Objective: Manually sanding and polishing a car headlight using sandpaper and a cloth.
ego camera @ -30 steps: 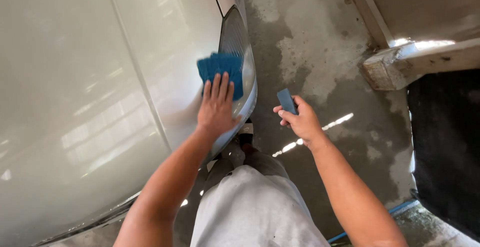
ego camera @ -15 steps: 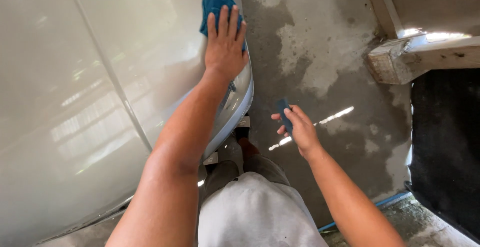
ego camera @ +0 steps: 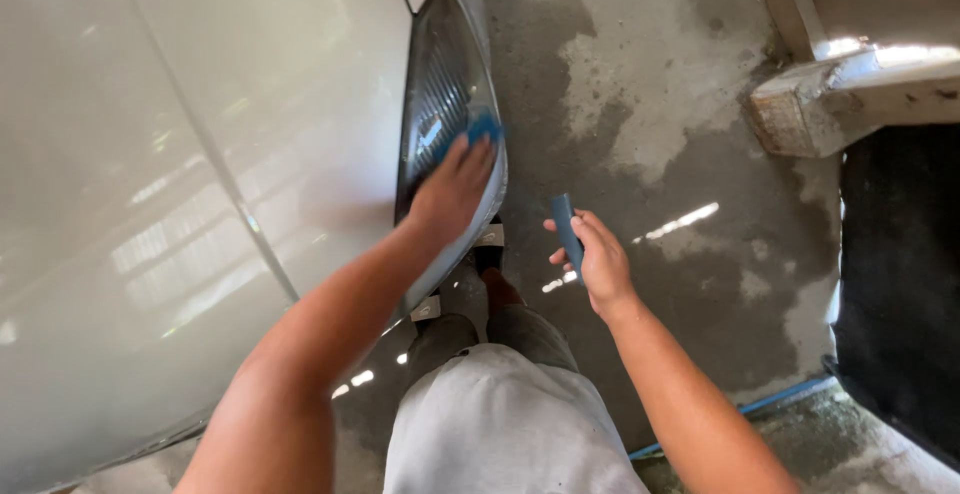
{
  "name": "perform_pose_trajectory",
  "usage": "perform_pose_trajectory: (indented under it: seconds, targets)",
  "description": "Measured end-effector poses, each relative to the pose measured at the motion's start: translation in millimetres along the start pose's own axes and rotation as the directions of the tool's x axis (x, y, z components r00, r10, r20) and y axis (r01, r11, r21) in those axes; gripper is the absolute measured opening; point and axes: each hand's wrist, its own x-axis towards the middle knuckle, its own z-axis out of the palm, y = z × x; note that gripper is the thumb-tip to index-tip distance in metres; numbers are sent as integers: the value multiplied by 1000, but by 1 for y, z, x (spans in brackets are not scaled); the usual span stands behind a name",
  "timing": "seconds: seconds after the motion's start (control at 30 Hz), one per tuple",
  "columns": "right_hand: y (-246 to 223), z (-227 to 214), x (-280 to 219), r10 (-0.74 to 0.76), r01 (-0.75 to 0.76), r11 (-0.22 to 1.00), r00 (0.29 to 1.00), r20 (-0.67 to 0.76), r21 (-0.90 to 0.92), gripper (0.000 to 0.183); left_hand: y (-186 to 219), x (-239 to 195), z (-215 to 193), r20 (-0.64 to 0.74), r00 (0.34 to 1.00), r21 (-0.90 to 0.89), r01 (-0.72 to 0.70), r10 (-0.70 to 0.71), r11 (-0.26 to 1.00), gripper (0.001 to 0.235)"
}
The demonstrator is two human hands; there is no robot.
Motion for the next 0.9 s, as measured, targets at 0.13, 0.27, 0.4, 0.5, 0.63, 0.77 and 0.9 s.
perform_pose_trajectory:
  seconds: [0.13, 0.27, 0.4, 0.5, 0.63, 0.77, 0.9]
  targets:
    - [9, -10, -14, 55, -54, 998, 998, -34, 8, 39, -25, 87, 7, -3, 956, -163, 288, -293, 943, 57]
    - [22, -19, -14, 48, -48, 999, 995, -92, 10, 38, 13, 94, 17, 87, 984, 28, 154, -156, 988, 58]
    - [44, -19, 0, -87, 93, 993, 993, -78, 71, 34, 72, 26, 34, 169, 958, 171, -258, 230, 951, 59]
    - [33, 2, 4, 7, -6, 1000, 988, -153, 7, 35, 103, -26, 75, 104, 949, 103, -306, 296, 946, 54]
    - [58, 24, 34, -35, 39, 999, 991, -132, 27, 35, 49, -77, 76, -188, 980, -214, 28, -69, 976, 68]
    - [53, 60, 56, -160, 185, 974, 970, -181, 132, 37, -28, -87, 54, -291, 774, -606, 306, -563, 734, 68]
    - [51, 95, 106, -344, 380, 920, 900, -268, 94, 23, -78, -65, 64, -314, 648, -677, 360, -694, 642, 72]
